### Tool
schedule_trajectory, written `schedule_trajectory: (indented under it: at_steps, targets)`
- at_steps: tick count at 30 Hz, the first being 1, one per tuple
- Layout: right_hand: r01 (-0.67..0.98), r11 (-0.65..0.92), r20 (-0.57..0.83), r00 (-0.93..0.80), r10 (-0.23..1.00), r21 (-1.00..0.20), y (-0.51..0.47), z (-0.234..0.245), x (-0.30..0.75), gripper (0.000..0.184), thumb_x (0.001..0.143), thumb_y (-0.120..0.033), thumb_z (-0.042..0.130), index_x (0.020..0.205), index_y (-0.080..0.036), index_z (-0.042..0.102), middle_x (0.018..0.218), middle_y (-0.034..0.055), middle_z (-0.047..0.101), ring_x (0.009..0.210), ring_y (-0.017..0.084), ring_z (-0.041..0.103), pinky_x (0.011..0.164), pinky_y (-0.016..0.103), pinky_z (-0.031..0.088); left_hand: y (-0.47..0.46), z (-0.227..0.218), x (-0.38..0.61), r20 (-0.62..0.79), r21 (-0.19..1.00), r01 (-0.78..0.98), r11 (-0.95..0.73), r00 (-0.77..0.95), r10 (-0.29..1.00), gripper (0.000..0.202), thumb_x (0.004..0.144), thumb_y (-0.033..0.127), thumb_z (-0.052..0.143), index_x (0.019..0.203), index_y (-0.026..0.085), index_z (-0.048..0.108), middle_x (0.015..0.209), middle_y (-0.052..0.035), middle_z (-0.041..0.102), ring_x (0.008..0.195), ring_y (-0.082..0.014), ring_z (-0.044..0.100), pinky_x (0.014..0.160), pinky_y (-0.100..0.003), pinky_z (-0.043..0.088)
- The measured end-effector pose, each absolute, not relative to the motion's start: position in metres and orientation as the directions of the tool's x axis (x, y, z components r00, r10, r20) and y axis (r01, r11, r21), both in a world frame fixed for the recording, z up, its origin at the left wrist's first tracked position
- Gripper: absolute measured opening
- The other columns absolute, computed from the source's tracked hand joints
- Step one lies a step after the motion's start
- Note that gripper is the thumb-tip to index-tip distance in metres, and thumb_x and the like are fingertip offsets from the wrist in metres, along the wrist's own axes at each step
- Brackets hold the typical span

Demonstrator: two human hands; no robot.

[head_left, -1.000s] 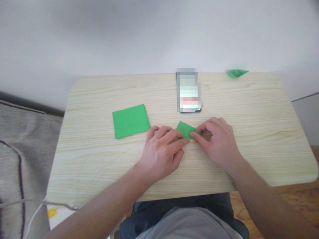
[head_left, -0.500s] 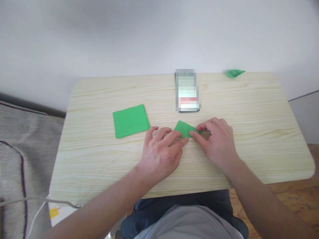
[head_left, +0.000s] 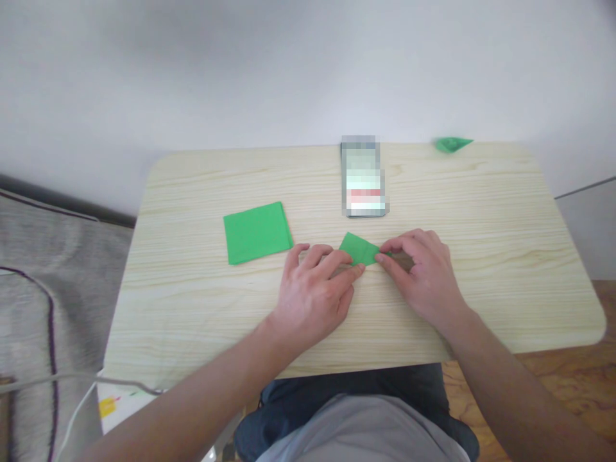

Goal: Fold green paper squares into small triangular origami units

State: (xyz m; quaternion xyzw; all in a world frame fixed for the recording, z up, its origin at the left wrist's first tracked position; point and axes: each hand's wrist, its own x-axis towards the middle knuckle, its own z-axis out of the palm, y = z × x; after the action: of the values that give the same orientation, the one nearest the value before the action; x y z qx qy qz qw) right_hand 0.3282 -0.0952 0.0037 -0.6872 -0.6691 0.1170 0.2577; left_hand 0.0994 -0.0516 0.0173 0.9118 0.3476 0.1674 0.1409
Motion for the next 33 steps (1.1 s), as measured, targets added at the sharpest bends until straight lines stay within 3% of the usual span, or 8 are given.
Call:
schedule_trajectory:
  at_steps: [11, 14, 20, 26, 33]
  targets:
    - [0.867, 0.036, 0.203, 0.075, 0.976, -0.497, -0.101, 0.005, 0.334, 0.012, 0.095, -0.029, 0.065, 0.104, -0.029, 0.073, 0.097, 0.0036, 0.07, 0.096, 0.026, 0.06, 0.087, 0.044, 0.044, -0.051, 0.015, 0.099, 0.227, 0.409, 0.564, -0.718, 0.699, 0.678, 0.03, 0.097, 0.021, 0.058, 0.118, 0.035, 0.075, 0.118, -0.0009, 0.074, 0.112, -0.0261, 0.059, 0.102, -0.052, 0.036]
    - [0.883, 0.036, 0.194, 0.063, 0.979, -0.467, -0.1, 0.009, 0.323, 0.019, 0.096, -0.021, 0.061, 0.105, -0.031, 0.075, 0.098, 0.0032, 0.07, 0.097, 0.026, 0.059, 0.085, 0.044, 0.044, -0.051, 0.015, 0.099, 0.23, 0.406, 0.555, -0.726, 0.706, 0.669, 0.031, 0.097, 0.021, 0.057, 0.119, 0.034, 0.074, 0.116, -0.0013, 0.074, 0.11, -0.0256, 0.06, 0.101, -0.052, 0.036]
    - [0.901, -0.004, 0.221, 0.11, 0.969, -0.434, -0.099, 0.012, 0.306, 0.014, 0.092, -0.037, 0.071, 0.102, -0.028, 0.075, 0.103, 0.0062, 0.067, 0.101, 0.028, 0.057, 0.087, 0.046, 0.043, -0.051, 0.016, 0.099, 0.231, 0.447, 0.476, -0.757, 0.756, 0.612, 0.035, 0.094, 0.018, 0.057, 0.124, 0.029, 0.071, 0.117, -0.0035, 0.073, 0.111, -0.0255, 0.059, 0.101, -0.051, 0.036]
    - [0.874, 0.101, 0.23, 0.012, 0.973, -0.475, -0.095, 0.008, 0.317, 0.016, 0.093, -0.037, 0.071, 0.106, -0.028, 0.075, 0.106, 0.0064, 0.064, 0.102, 0.027, 0.057, 0.09, 0.046, 0.045, -0.043, 0.017, 0.095, 0.267, 0.523, 0.493, -0.695, 0.68, 0.683, 0.042, 0.084, 0.01, 0.06, 0.12, 0.027, 0.071, 0.124, -0.0044, 0.07, 0.117, -0.0255, 0.058, 0.102, -0.048, 0.038]
    - [0.872, 0.146, 0.214, -0.049, 0.976, -0.466, -0.096, 0.007, 0.325, 0.028, 0.088, -0.041, 0.076, 0.113, -0.03, 0.075, 0.108, 0.0066, 0.064, 0.102, 0.028, 0.057, 0.09, 0.047, 0.045, -0.039, 0.016, 0.094, 0.284, 0.523, 0.471, -0.71, 0.689, 0.667, 0.027, 0.09, 0.014, 0.061, 0.108, 0.029, 0.075, 0.126, -0.0012, 0.071, 0.121, -0.0246, 0.056, 0.104, -0.047, 0.039]
